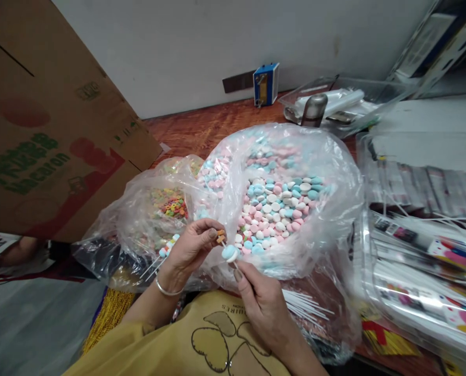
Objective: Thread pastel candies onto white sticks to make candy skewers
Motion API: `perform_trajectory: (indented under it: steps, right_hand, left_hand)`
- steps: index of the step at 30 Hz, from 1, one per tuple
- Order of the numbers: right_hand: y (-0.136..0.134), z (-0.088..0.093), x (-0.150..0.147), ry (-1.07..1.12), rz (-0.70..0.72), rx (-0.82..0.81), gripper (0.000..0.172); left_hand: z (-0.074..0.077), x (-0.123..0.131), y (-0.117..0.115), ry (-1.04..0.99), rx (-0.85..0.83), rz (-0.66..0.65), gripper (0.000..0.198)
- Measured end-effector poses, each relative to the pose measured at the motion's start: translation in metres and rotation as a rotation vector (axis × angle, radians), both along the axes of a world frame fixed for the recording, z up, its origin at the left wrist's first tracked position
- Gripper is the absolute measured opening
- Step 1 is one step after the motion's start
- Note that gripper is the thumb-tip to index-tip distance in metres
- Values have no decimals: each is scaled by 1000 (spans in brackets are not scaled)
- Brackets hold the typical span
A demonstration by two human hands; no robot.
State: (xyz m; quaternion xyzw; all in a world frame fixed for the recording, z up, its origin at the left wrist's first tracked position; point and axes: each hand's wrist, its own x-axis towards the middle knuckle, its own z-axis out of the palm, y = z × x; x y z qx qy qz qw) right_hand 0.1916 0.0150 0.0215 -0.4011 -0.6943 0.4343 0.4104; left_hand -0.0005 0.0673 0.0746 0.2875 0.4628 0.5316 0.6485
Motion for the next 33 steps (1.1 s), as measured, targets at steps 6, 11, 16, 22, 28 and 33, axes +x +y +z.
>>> perform_trajectory:
  steps: [6, 11, 16, 22, 28, 33]
  right_hand:
    - [-2, 0, 0, 17, -6, -51, 34]
    - [-3, 3, -2, 32, -12, -105, 34]
    - [-4, 1, -6, 32, -32, -140, 32]
    - [-4, -1, -3, 16, -30, -145, 31]
    - [-7, -7, 4, 32, -91, -162, 33]
    - [-6, -9, 2, 7, -128, -161, 36]
  left_hand:
    - [0, 5, 0, -105, -65, -23, 42]
    - [-3, 7, -1, -157, -100, -36, 39]
    - [-15, 16, -5, -271, -139, 47, 41]
    - [-16, 22, -8, -223, -100, 87, 38]
    - [-14, -42, 5, 89, 218, 460, 37]
    - [-52, -129, 32, 1287, 134, 612, 17]
